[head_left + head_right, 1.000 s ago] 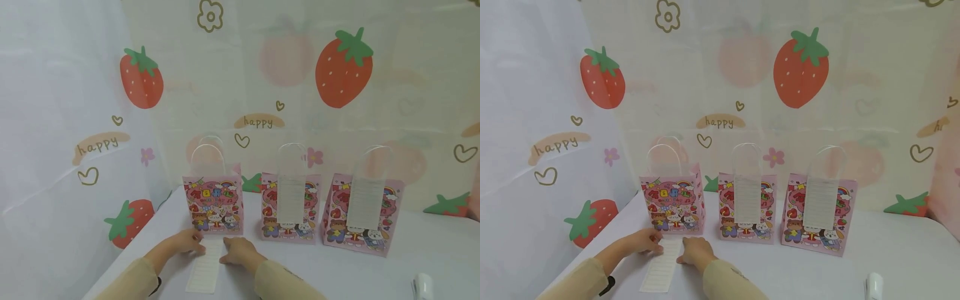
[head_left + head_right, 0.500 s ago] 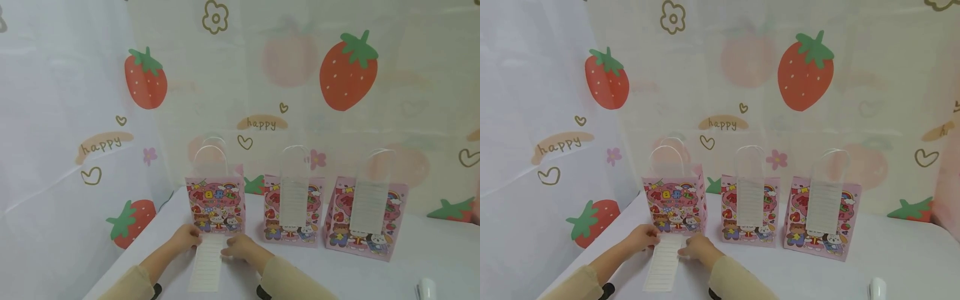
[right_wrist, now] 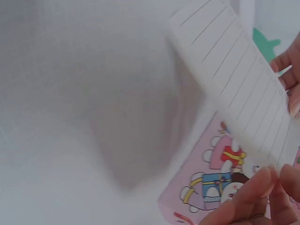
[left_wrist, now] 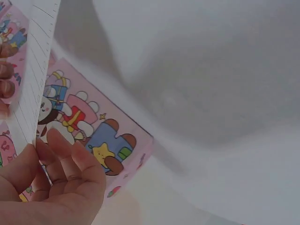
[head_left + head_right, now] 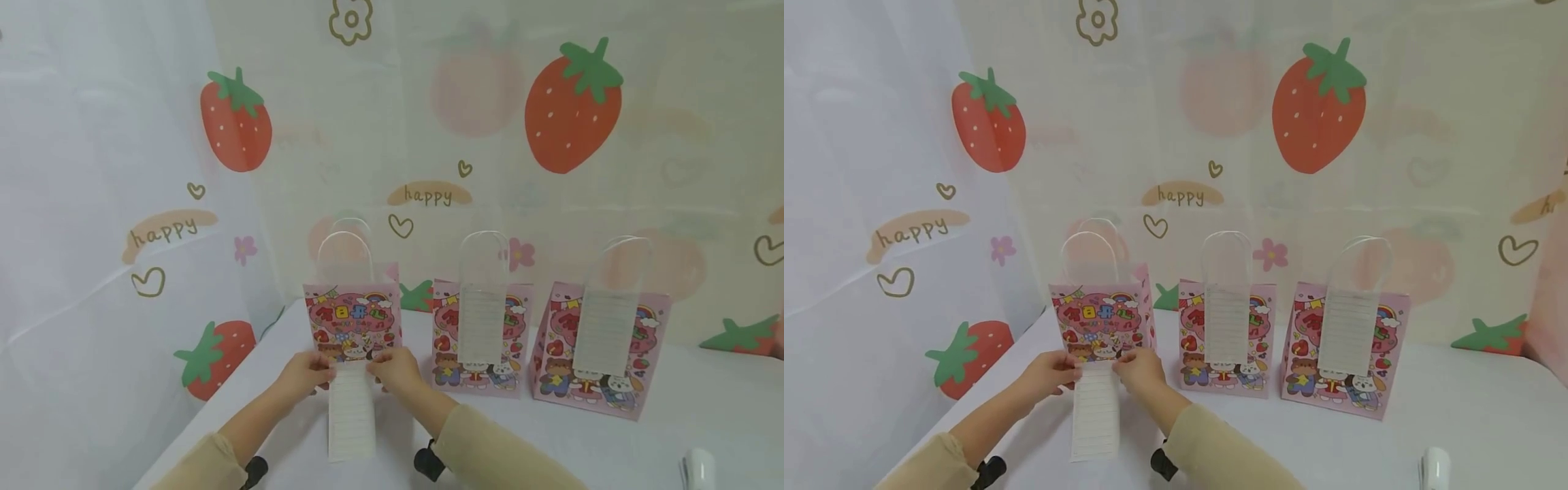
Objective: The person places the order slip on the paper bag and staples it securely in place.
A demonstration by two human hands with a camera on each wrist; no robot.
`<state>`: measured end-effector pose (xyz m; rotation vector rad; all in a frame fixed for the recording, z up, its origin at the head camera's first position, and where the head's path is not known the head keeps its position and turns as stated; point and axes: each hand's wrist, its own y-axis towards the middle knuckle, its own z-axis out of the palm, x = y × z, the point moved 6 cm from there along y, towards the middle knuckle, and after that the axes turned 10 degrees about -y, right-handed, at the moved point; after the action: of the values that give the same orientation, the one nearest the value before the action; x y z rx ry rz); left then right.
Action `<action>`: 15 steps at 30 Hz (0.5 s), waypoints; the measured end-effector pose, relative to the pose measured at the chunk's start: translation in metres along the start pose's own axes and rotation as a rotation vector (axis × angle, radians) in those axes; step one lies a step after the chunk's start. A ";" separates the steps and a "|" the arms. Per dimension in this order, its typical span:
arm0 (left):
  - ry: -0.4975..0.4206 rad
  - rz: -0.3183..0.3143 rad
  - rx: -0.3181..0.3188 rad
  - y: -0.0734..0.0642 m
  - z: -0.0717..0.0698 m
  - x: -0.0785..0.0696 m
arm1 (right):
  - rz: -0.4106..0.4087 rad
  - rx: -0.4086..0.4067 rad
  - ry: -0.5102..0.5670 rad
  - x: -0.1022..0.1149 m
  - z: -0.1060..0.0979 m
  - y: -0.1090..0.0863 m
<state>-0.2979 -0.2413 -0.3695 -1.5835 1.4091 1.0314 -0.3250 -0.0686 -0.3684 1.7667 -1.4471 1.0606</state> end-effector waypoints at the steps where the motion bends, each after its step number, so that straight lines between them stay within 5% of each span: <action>1: -0.014 -0.007 0.004 0.000 0.000 -0.002 | -0.007 -0.008 0.008 0.002 -0.002 0.000; 15: -0.031 0.061 -0.015 -0.003 -0.005 -0.023 | -0.044 -0.052 0.010 0.016 -0.014 0.001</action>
<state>-0.2964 -0.2368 -0.3469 -1.5370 1.4395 1.1008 -0.3277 -0.0652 -0.3477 1.7458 -1.4111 0.9997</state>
